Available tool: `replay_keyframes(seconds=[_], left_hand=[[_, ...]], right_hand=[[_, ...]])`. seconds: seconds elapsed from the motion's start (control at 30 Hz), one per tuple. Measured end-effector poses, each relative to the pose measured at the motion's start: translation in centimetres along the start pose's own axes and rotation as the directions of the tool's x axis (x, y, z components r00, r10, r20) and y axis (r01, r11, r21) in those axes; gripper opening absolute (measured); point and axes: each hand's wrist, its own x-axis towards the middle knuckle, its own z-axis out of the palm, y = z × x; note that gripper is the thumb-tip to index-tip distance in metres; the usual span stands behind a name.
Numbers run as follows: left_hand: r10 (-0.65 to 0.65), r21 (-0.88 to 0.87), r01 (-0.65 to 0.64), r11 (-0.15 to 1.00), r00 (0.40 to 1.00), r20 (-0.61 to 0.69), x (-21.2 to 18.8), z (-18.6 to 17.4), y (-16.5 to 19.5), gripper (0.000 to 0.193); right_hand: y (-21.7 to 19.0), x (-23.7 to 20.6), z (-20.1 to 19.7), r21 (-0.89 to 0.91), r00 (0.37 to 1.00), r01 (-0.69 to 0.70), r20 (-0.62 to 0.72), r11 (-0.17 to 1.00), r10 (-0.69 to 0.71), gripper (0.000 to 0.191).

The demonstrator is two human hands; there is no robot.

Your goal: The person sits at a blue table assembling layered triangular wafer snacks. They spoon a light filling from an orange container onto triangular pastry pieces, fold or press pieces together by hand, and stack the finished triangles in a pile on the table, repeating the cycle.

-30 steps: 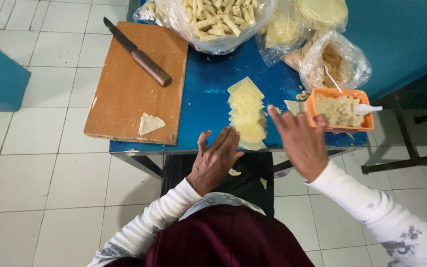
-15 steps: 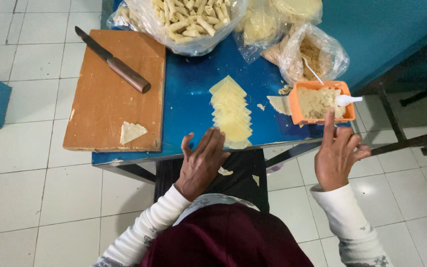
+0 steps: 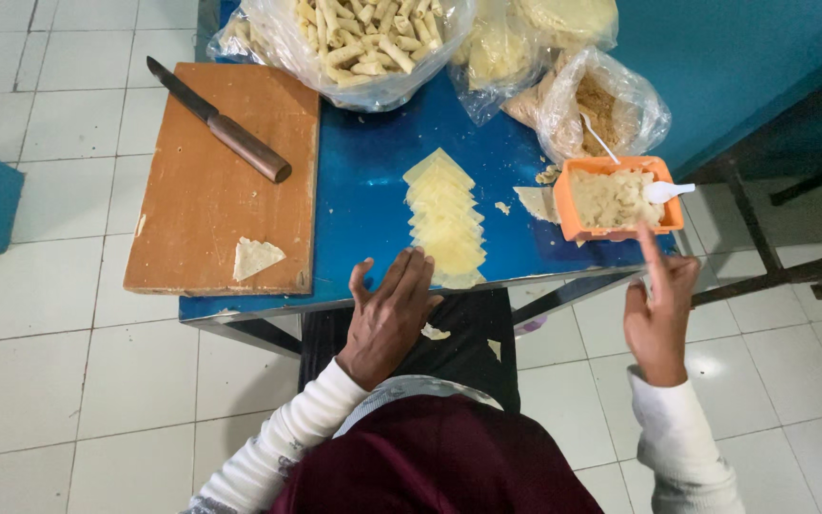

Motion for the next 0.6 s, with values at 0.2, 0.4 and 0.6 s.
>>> replay_keyframes(seconds=[0.2, 0.4, 0.6], left_hand=[[-0.013, -0.028, 0.013, 1.0, 1.0, -0.017, -0.1, 0.1, 0.0, 0.05], [-0.013, -0.016, 0.013, 1.0, 1.0, 0.013, 0.0, 0.1, 0.1, 0.048], [-0.01, -0.03, 0.01, 1.0, 1.0, 0.002, -0.1, -0.1, 0.1, 0.048]], right_hand=[[0.8, 0.5, 1.5, 0.191, 0.998, 0.001, 0.055, 0.982, -0.012, 0.097], [-1.0, 0.2, -1.7, -0.194, 0.998, 0.055, -0.012, 0.979, -0.058, 0.061], [-1.7, 13.8, -2.8, -0.138, 0.957, 0.288, 0.009, 0.948, -0.289, 0.015]])
